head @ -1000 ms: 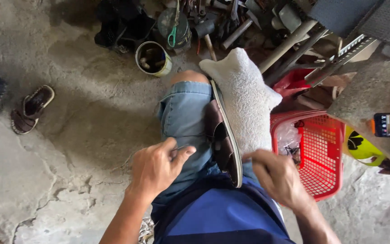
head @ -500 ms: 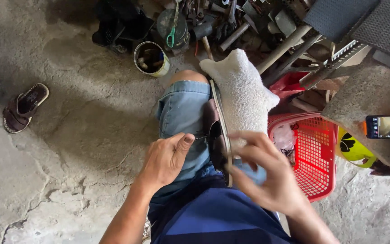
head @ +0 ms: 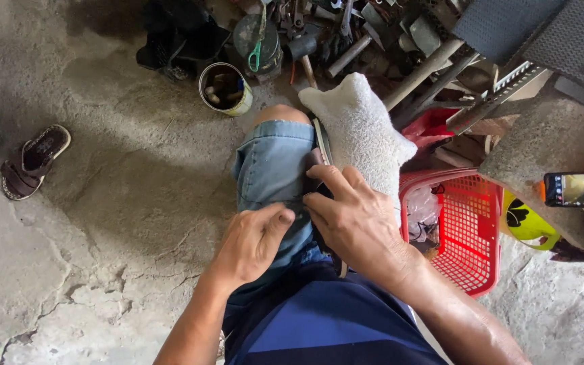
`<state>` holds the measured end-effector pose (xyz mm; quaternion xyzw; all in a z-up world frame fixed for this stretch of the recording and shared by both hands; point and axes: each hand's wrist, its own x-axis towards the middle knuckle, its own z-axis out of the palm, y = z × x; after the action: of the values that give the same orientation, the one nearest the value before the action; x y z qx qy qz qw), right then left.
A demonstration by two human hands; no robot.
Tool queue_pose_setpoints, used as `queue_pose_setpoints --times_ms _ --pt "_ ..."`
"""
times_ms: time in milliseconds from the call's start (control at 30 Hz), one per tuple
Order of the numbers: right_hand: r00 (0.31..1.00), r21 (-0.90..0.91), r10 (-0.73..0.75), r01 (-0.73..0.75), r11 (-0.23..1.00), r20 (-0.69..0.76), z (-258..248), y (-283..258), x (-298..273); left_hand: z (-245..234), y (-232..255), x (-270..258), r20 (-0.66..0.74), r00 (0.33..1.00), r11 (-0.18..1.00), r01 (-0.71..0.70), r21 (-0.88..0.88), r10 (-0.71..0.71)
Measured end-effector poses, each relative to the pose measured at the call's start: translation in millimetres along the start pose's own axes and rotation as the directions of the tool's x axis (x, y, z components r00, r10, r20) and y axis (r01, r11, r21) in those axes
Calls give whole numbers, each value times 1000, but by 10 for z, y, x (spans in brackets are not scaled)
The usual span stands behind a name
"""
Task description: Hand-stitching the strap of a brown sandal using a needle and thread.
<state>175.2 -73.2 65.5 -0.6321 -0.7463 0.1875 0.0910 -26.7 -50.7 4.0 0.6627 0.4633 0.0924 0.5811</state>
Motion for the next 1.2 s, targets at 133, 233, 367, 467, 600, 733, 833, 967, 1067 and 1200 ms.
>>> queue_pose_setpoints --times_ms 133,233,367,467,600,733,833,967,1067,1200 --pt "999 51 6 -4 999 -51 33 85 -67 26 -109 -26 34 999 980 -14 -197 21" --pt "998 50 17 -14 999 -67 52 93 -120 29 274 -21 -112 992 987 -68 -147 52" --pt "994 26 23 -20 999 -108 71 77 -186 161 320 81 -185 982 993 -52 -107 32" --pt "985 82 86 -74 994 -153 -27 0 -314 156 291 23 -167 986 973 -15 -231 -24" --pt "960 148 281 -281 948 21 61 10 -566 179 283 -55 170 984 869 135 -476 -60" --pt "937 217 332 -349 912 111 338 237 -788 428 397 -175 -82 996 998 34 -53 -38" --pt "961 319 278 -259 912 -13 426 314 -831 606 448 -341 -248 880 908 -355 221 405" --pt "966 386 243 -192 902 -88 385 371 -830 484 466 -305 -197 911 922 -321 215 363" --pt "963 453 267 -218 864 -45 448 492 -869 385 546 -177 -142 939 946 -296 134 314" --pt "962 550 265 -192 813 -56 668 715 -999 443 420 67 -294 868 899 -309 310 400"
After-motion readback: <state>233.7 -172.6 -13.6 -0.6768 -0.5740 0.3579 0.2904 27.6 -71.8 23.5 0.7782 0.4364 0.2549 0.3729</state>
